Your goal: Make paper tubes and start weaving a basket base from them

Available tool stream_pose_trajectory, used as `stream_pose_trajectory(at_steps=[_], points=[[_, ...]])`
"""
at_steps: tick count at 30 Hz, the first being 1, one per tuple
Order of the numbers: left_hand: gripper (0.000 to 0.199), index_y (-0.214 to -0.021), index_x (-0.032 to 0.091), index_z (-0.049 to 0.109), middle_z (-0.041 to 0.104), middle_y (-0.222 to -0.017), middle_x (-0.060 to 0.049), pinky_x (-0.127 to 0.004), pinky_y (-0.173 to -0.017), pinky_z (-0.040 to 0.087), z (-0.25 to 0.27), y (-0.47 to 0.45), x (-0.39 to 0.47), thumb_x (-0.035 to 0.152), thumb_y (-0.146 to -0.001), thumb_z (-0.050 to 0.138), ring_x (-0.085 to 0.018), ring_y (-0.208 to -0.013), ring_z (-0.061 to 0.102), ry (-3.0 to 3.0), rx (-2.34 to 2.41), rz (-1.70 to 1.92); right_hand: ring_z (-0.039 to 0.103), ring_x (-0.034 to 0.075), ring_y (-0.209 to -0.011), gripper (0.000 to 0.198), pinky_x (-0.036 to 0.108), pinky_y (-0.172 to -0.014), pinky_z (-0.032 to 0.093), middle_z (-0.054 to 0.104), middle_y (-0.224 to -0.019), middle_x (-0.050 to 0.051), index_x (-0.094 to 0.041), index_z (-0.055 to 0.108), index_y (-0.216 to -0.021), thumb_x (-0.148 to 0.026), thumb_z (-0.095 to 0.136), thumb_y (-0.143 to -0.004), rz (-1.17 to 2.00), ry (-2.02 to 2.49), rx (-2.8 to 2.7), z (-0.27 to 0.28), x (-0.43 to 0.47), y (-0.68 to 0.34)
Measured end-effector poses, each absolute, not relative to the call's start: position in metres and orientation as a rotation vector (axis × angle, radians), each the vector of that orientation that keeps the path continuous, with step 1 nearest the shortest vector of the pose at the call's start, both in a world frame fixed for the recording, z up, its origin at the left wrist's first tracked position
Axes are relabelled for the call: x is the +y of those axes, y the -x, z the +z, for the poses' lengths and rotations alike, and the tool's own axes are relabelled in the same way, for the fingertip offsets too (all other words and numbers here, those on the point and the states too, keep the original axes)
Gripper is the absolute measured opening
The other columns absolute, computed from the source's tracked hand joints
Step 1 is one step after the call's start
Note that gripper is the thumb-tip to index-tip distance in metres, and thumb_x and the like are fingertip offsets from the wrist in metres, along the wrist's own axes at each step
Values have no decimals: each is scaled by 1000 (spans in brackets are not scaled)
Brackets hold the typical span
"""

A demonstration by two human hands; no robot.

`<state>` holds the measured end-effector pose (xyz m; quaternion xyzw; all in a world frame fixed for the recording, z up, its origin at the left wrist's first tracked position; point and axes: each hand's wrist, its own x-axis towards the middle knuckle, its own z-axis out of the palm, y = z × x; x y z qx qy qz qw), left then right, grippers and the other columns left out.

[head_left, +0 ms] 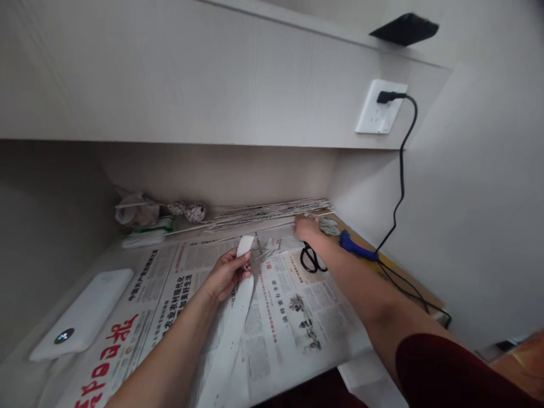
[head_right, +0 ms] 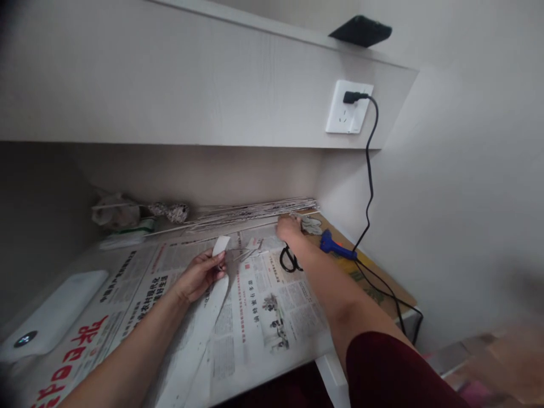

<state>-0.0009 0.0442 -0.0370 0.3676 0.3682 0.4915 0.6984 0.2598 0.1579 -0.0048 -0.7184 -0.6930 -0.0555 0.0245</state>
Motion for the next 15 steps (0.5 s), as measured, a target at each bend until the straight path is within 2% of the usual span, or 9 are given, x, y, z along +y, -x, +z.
stream_pose_trajectory(at_steps=[4,8,15], points=[[28,-80,13,62,55,-64,1,-16,-50,53,-37,2,43,29,-66,81,-7,-56,54,-840,807,1091,45,33,-122,38,47,-95,29,58,-128,18,-16,61,-118,-36,46,-91,-170,2239,-2132,-7,180,-256],[28,-80,13,62,55,-63,1,-17,-50,52,-35,2,44,29,-65,81,-8,-54,54,-826,825,1090,48,34,-119,38,48,-96,27,62,-120,21,-13,63,-114,-36,46,-91,-198,2242,-2080,-7,189,-253],[30,-79,14,61,54,-64,1,-16,-49,50,-36,1,44,32,-66,80,-8,-55,54,-847,836,1061,49,33,-118,40,46,-95,28,65,-116,20,-12,58,-121,-36,44,-92,-205,2149,-2118,-15,195,-234]])
